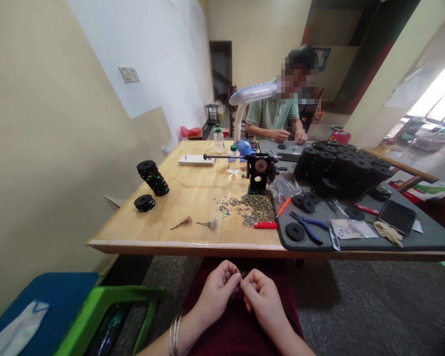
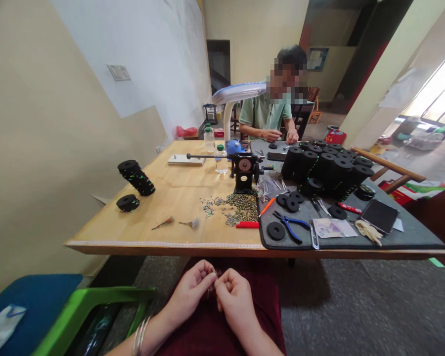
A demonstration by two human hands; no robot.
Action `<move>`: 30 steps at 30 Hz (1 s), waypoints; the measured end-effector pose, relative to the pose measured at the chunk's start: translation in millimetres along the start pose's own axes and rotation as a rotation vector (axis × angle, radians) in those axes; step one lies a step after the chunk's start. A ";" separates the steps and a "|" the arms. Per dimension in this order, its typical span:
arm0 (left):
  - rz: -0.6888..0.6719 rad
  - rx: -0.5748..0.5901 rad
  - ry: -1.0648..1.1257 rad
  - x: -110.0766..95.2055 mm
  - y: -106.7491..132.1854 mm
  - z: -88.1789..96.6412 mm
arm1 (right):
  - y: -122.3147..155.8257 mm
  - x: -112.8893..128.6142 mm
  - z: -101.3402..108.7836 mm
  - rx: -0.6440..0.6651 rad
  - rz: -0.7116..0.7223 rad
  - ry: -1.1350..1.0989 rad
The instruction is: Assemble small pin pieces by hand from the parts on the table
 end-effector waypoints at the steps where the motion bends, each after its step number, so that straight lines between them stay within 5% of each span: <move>1: 0.000 0.000 0.001 -0.4 0.4 -0.2 | 0.1 0.5 0.1 -0.001 0.000 0.000; 18: -0.140 0.014 -0.330 -10.7 8.7 0.7 | -0.1 5.6 9.5 -0.028 0.056 0.140; 30: -0.151 0.035 -0.380 -14.8 8.1 -3.4 | -4.6 1.9 7.4 0.001 0.045 0.037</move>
Point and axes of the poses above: each hand's wrist, its own y-axis away from the middle knuckle, its own z-axis out of the back of the hand, x = y × z, the point moved 9 cm from there along -y, towards the middle knuckle, and after that the axes turned 5 degrees about x, right-handed, at the moved point
